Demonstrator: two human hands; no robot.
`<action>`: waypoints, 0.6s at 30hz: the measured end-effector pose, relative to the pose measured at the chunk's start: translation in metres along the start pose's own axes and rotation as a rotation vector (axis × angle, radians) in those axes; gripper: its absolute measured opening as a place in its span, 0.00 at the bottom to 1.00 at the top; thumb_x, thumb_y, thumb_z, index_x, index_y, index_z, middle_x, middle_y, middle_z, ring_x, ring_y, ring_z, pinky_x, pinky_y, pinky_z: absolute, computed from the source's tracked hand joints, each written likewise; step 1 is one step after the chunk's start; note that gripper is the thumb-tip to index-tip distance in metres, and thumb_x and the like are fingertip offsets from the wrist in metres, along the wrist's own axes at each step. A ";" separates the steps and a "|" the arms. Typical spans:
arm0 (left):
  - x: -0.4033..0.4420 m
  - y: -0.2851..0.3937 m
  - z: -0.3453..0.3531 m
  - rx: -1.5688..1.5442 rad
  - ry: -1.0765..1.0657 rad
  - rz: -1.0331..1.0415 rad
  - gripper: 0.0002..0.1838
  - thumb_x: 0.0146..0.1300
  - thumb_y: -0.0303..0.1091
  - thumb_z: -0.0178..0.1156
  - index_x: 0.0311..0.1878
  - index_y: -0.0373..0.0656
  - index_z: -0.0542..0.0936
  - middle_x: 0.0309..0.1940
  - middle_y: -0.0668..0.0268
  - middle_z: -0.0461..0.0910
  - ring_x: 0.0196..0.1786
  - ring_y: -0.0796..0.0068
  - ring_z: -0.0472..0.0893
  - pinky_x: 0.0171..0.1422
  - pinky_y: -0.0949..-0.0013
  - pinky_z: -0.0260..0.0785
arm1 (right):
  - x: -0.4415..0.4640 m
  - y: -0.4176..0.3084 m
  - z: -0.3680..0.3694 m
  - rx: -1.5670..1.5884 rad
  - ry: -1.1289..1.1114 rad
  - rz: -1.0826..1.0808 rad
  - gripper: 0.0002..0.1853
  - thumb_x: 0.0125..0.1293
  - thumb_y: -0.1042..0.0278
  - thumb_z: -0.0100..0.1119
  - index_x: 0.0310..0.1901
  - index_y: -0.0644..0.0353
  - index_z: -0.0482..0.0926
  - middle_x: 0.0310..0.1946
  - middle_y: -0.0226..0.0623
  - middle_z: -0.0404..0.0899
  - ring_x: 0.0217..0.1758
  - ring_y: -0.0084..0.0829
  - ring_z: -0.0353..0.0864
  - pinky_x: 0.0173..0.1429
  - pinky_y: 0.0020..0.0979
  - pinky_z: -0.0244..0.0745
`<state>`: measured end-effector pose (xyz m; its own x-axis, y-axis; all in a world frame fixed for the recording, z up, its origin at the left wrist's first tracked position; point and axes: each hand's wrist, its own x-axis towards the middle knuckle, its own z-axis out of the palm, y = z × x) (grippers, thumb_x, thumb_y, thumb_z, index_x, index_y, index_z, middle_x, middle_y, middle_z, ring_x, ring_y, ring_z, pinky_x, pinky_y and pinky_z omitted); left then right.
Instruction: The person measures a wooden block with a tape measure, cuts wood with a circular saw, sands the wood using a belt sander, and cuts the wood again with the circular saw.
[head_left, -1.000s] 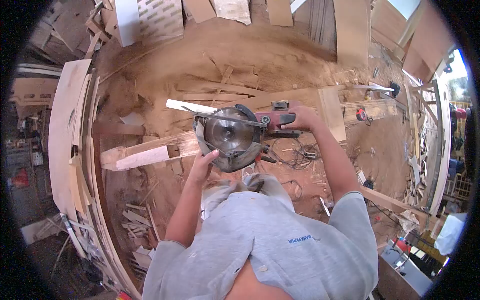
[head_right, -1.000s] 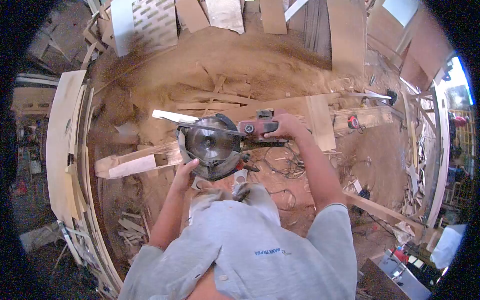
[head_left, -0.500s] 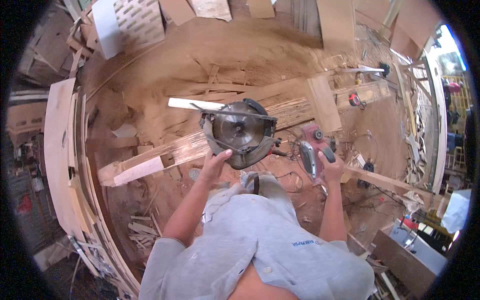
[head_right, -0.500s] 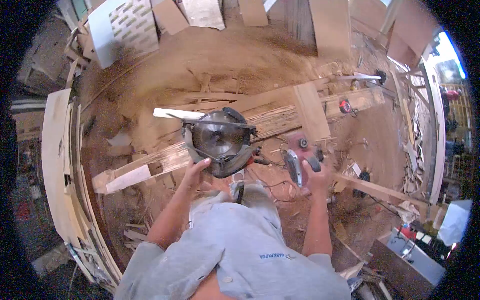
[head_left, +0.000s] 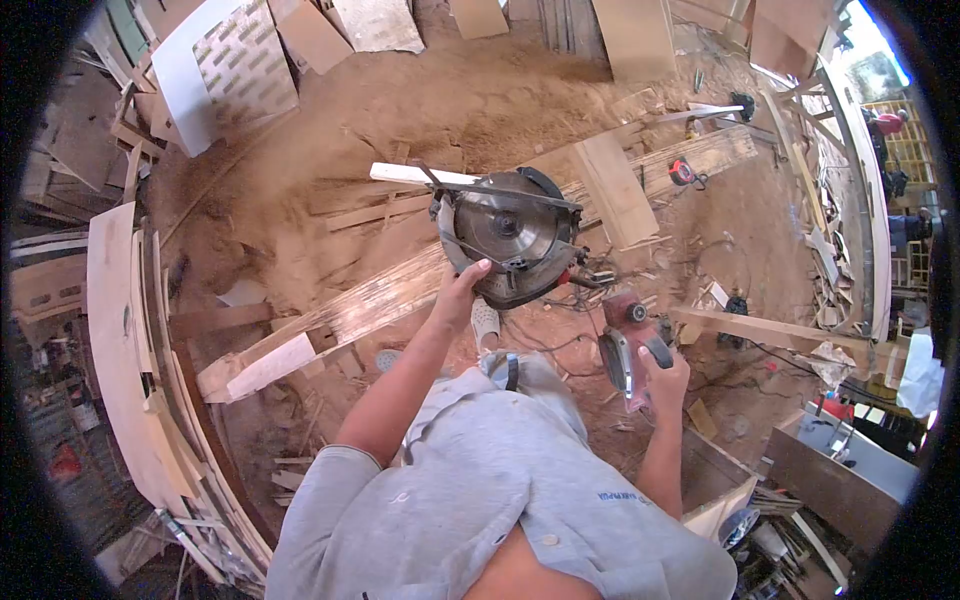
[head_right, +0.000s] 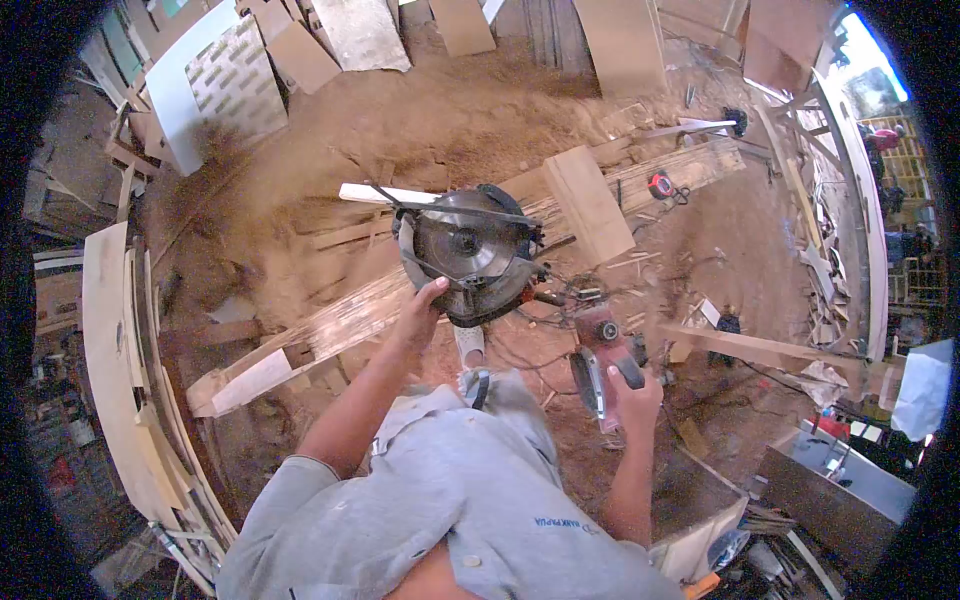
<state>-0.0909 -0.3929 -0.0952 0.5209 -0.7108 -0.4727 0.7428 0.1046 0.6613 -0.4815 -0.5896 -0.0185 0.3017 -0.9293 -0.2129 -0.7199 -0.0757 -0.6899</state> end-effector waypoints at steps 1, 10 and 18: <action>-0.001 0.000 -0.001 0.005 -0.002 -0.001 0.33 0.70 0.44 0.74 0.70 0.36 0.76 0.62 0.61 0.84 0.64 0.69 0.82 0.72 0.60 0.72 | -0.003 -0.008 -0.003 0.000 -0.020 -0.001 0.16 0.67 0.58 0.80 0.34 0.64 0.87 0.21 0.23 0.76 0.21 0.17 0.72 0.26 0.29 0.65; -0.011 0.022 0.024 0.146 -0.007 0.079 0.31 0.71 0.45 0.75 0.67 0.34 0.79 0.59 0.62 0.86 0.61 0.70 0.82 0.71 0.63 0.73 | -0.012 -0.111 -0.045 -0.110 -0.285 -0.091 0.21 0.59 0.57 0.84 0.46 0.66 0.92 0.31 0.38 0.90 0.34 0.25 0.85 0.44 0.35 0.81; -0.020 0.043 0.014 0.195 -0.015 0.001 0.38 0.73 0.48 0.73 0.77 0.36 0.72 0.69 0.56 0.80 0.68 0.64 0.80 0.76 0.59 0.71 | -0.029 -0.190 -0.050 -0.194 -0.576 -0.194 0.24 0.59 0.53 0.83 0.47 0.64 0.92 0.32 0.39 0.90 0.35 0.29 0.88 0.46 0.36 0.83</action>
<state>-0.0757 -0.3838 -0.0489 0.5143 -0.7214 -0.4637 0.6454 -0.0304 0.7632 -0.3846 -0.5660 0.1534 0.6866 -0.5529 -0.4722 -0.7025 -0.3373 -0.6266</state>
